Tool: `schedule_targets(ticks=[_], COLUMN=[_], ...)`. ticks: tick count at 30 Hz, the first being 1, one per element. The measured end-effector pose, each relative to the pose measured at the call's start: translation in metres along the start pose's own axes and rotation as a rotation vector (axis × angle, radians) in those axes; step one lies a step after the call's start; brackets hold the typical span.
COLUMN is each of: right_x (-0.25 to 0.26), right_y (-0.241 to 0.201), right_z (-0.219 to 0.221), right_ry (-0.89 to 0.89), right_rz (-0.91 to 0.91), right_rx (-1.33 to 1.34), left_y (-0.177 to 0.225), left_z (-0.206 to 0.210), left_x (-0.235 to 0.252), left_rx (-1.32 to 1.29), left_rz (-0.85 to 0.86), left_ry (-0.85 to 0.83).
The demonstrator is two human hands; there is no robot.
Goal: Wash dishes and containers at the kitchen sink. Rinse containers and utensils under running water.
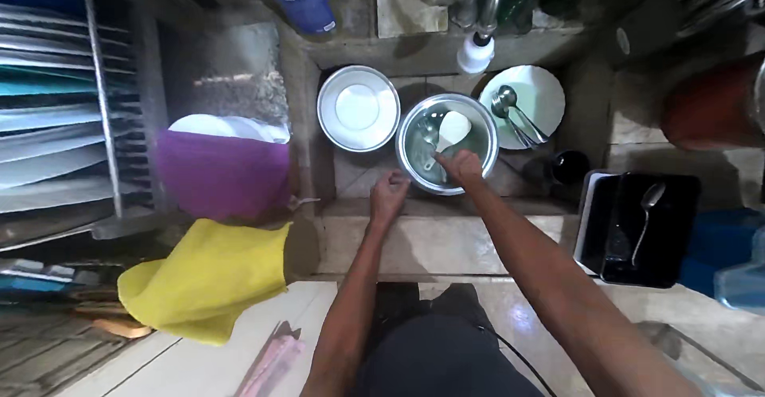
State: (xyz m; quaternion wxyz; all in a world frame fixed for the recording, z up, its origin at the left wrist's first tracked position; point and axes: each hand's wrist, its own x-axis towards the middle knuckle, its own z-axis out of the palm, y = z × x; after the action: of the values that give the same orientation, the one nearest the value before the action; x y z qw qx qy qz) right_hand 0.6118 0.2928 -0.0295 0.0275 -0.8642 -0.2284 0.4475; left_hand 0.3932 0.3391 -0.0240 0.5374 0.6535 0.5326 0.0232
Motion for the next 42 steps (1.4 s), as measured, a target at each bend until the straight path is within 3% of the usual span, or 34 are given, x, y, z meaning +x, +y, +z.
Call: schedule_targets(ticks=[5,13,18,25,34,38,42], right_x=[0.046,0.066,0.064,0.047,-0.001,-0.025,0.015], right_y=[-0.012,-0.007,-0.008,-0.007,0.015,0.036,0.066], right_z=[0.029,0.054,0.052,0.046,-0.026,-0.099,-0.161], right_ry=[0.035,0.105,0.076,-0.006,-0.106,0.047,0.192], right_rz=[0.147,0.171,0.121,-0.001,-0.125,-0.12,0.001], right_rx=[-0.031,-0.137,-0.204,-0.089,-0.186,-0.158,-0.224], left_y=[-0.01,-0.018,-0.025,-0.024,-0.008,-0.011,-0.018], left_z=[-0.013,-0.034,-0.044,-0.058,-0.063,-0.063,-0.069], left_x=[-0.017,-0.016,-0.015,-0.002,0.017,0.021,0.007], left_rx=[-0.012,-0.096,-0.095,-0.137,-0.187,-0.208,-0.228], left_rz=[0.043,0.009,0.018,0.063,0.071,0.073,0.11], left_ry=[-0.021,0.01,0.043,0.044,0.087,0.13,0.17])
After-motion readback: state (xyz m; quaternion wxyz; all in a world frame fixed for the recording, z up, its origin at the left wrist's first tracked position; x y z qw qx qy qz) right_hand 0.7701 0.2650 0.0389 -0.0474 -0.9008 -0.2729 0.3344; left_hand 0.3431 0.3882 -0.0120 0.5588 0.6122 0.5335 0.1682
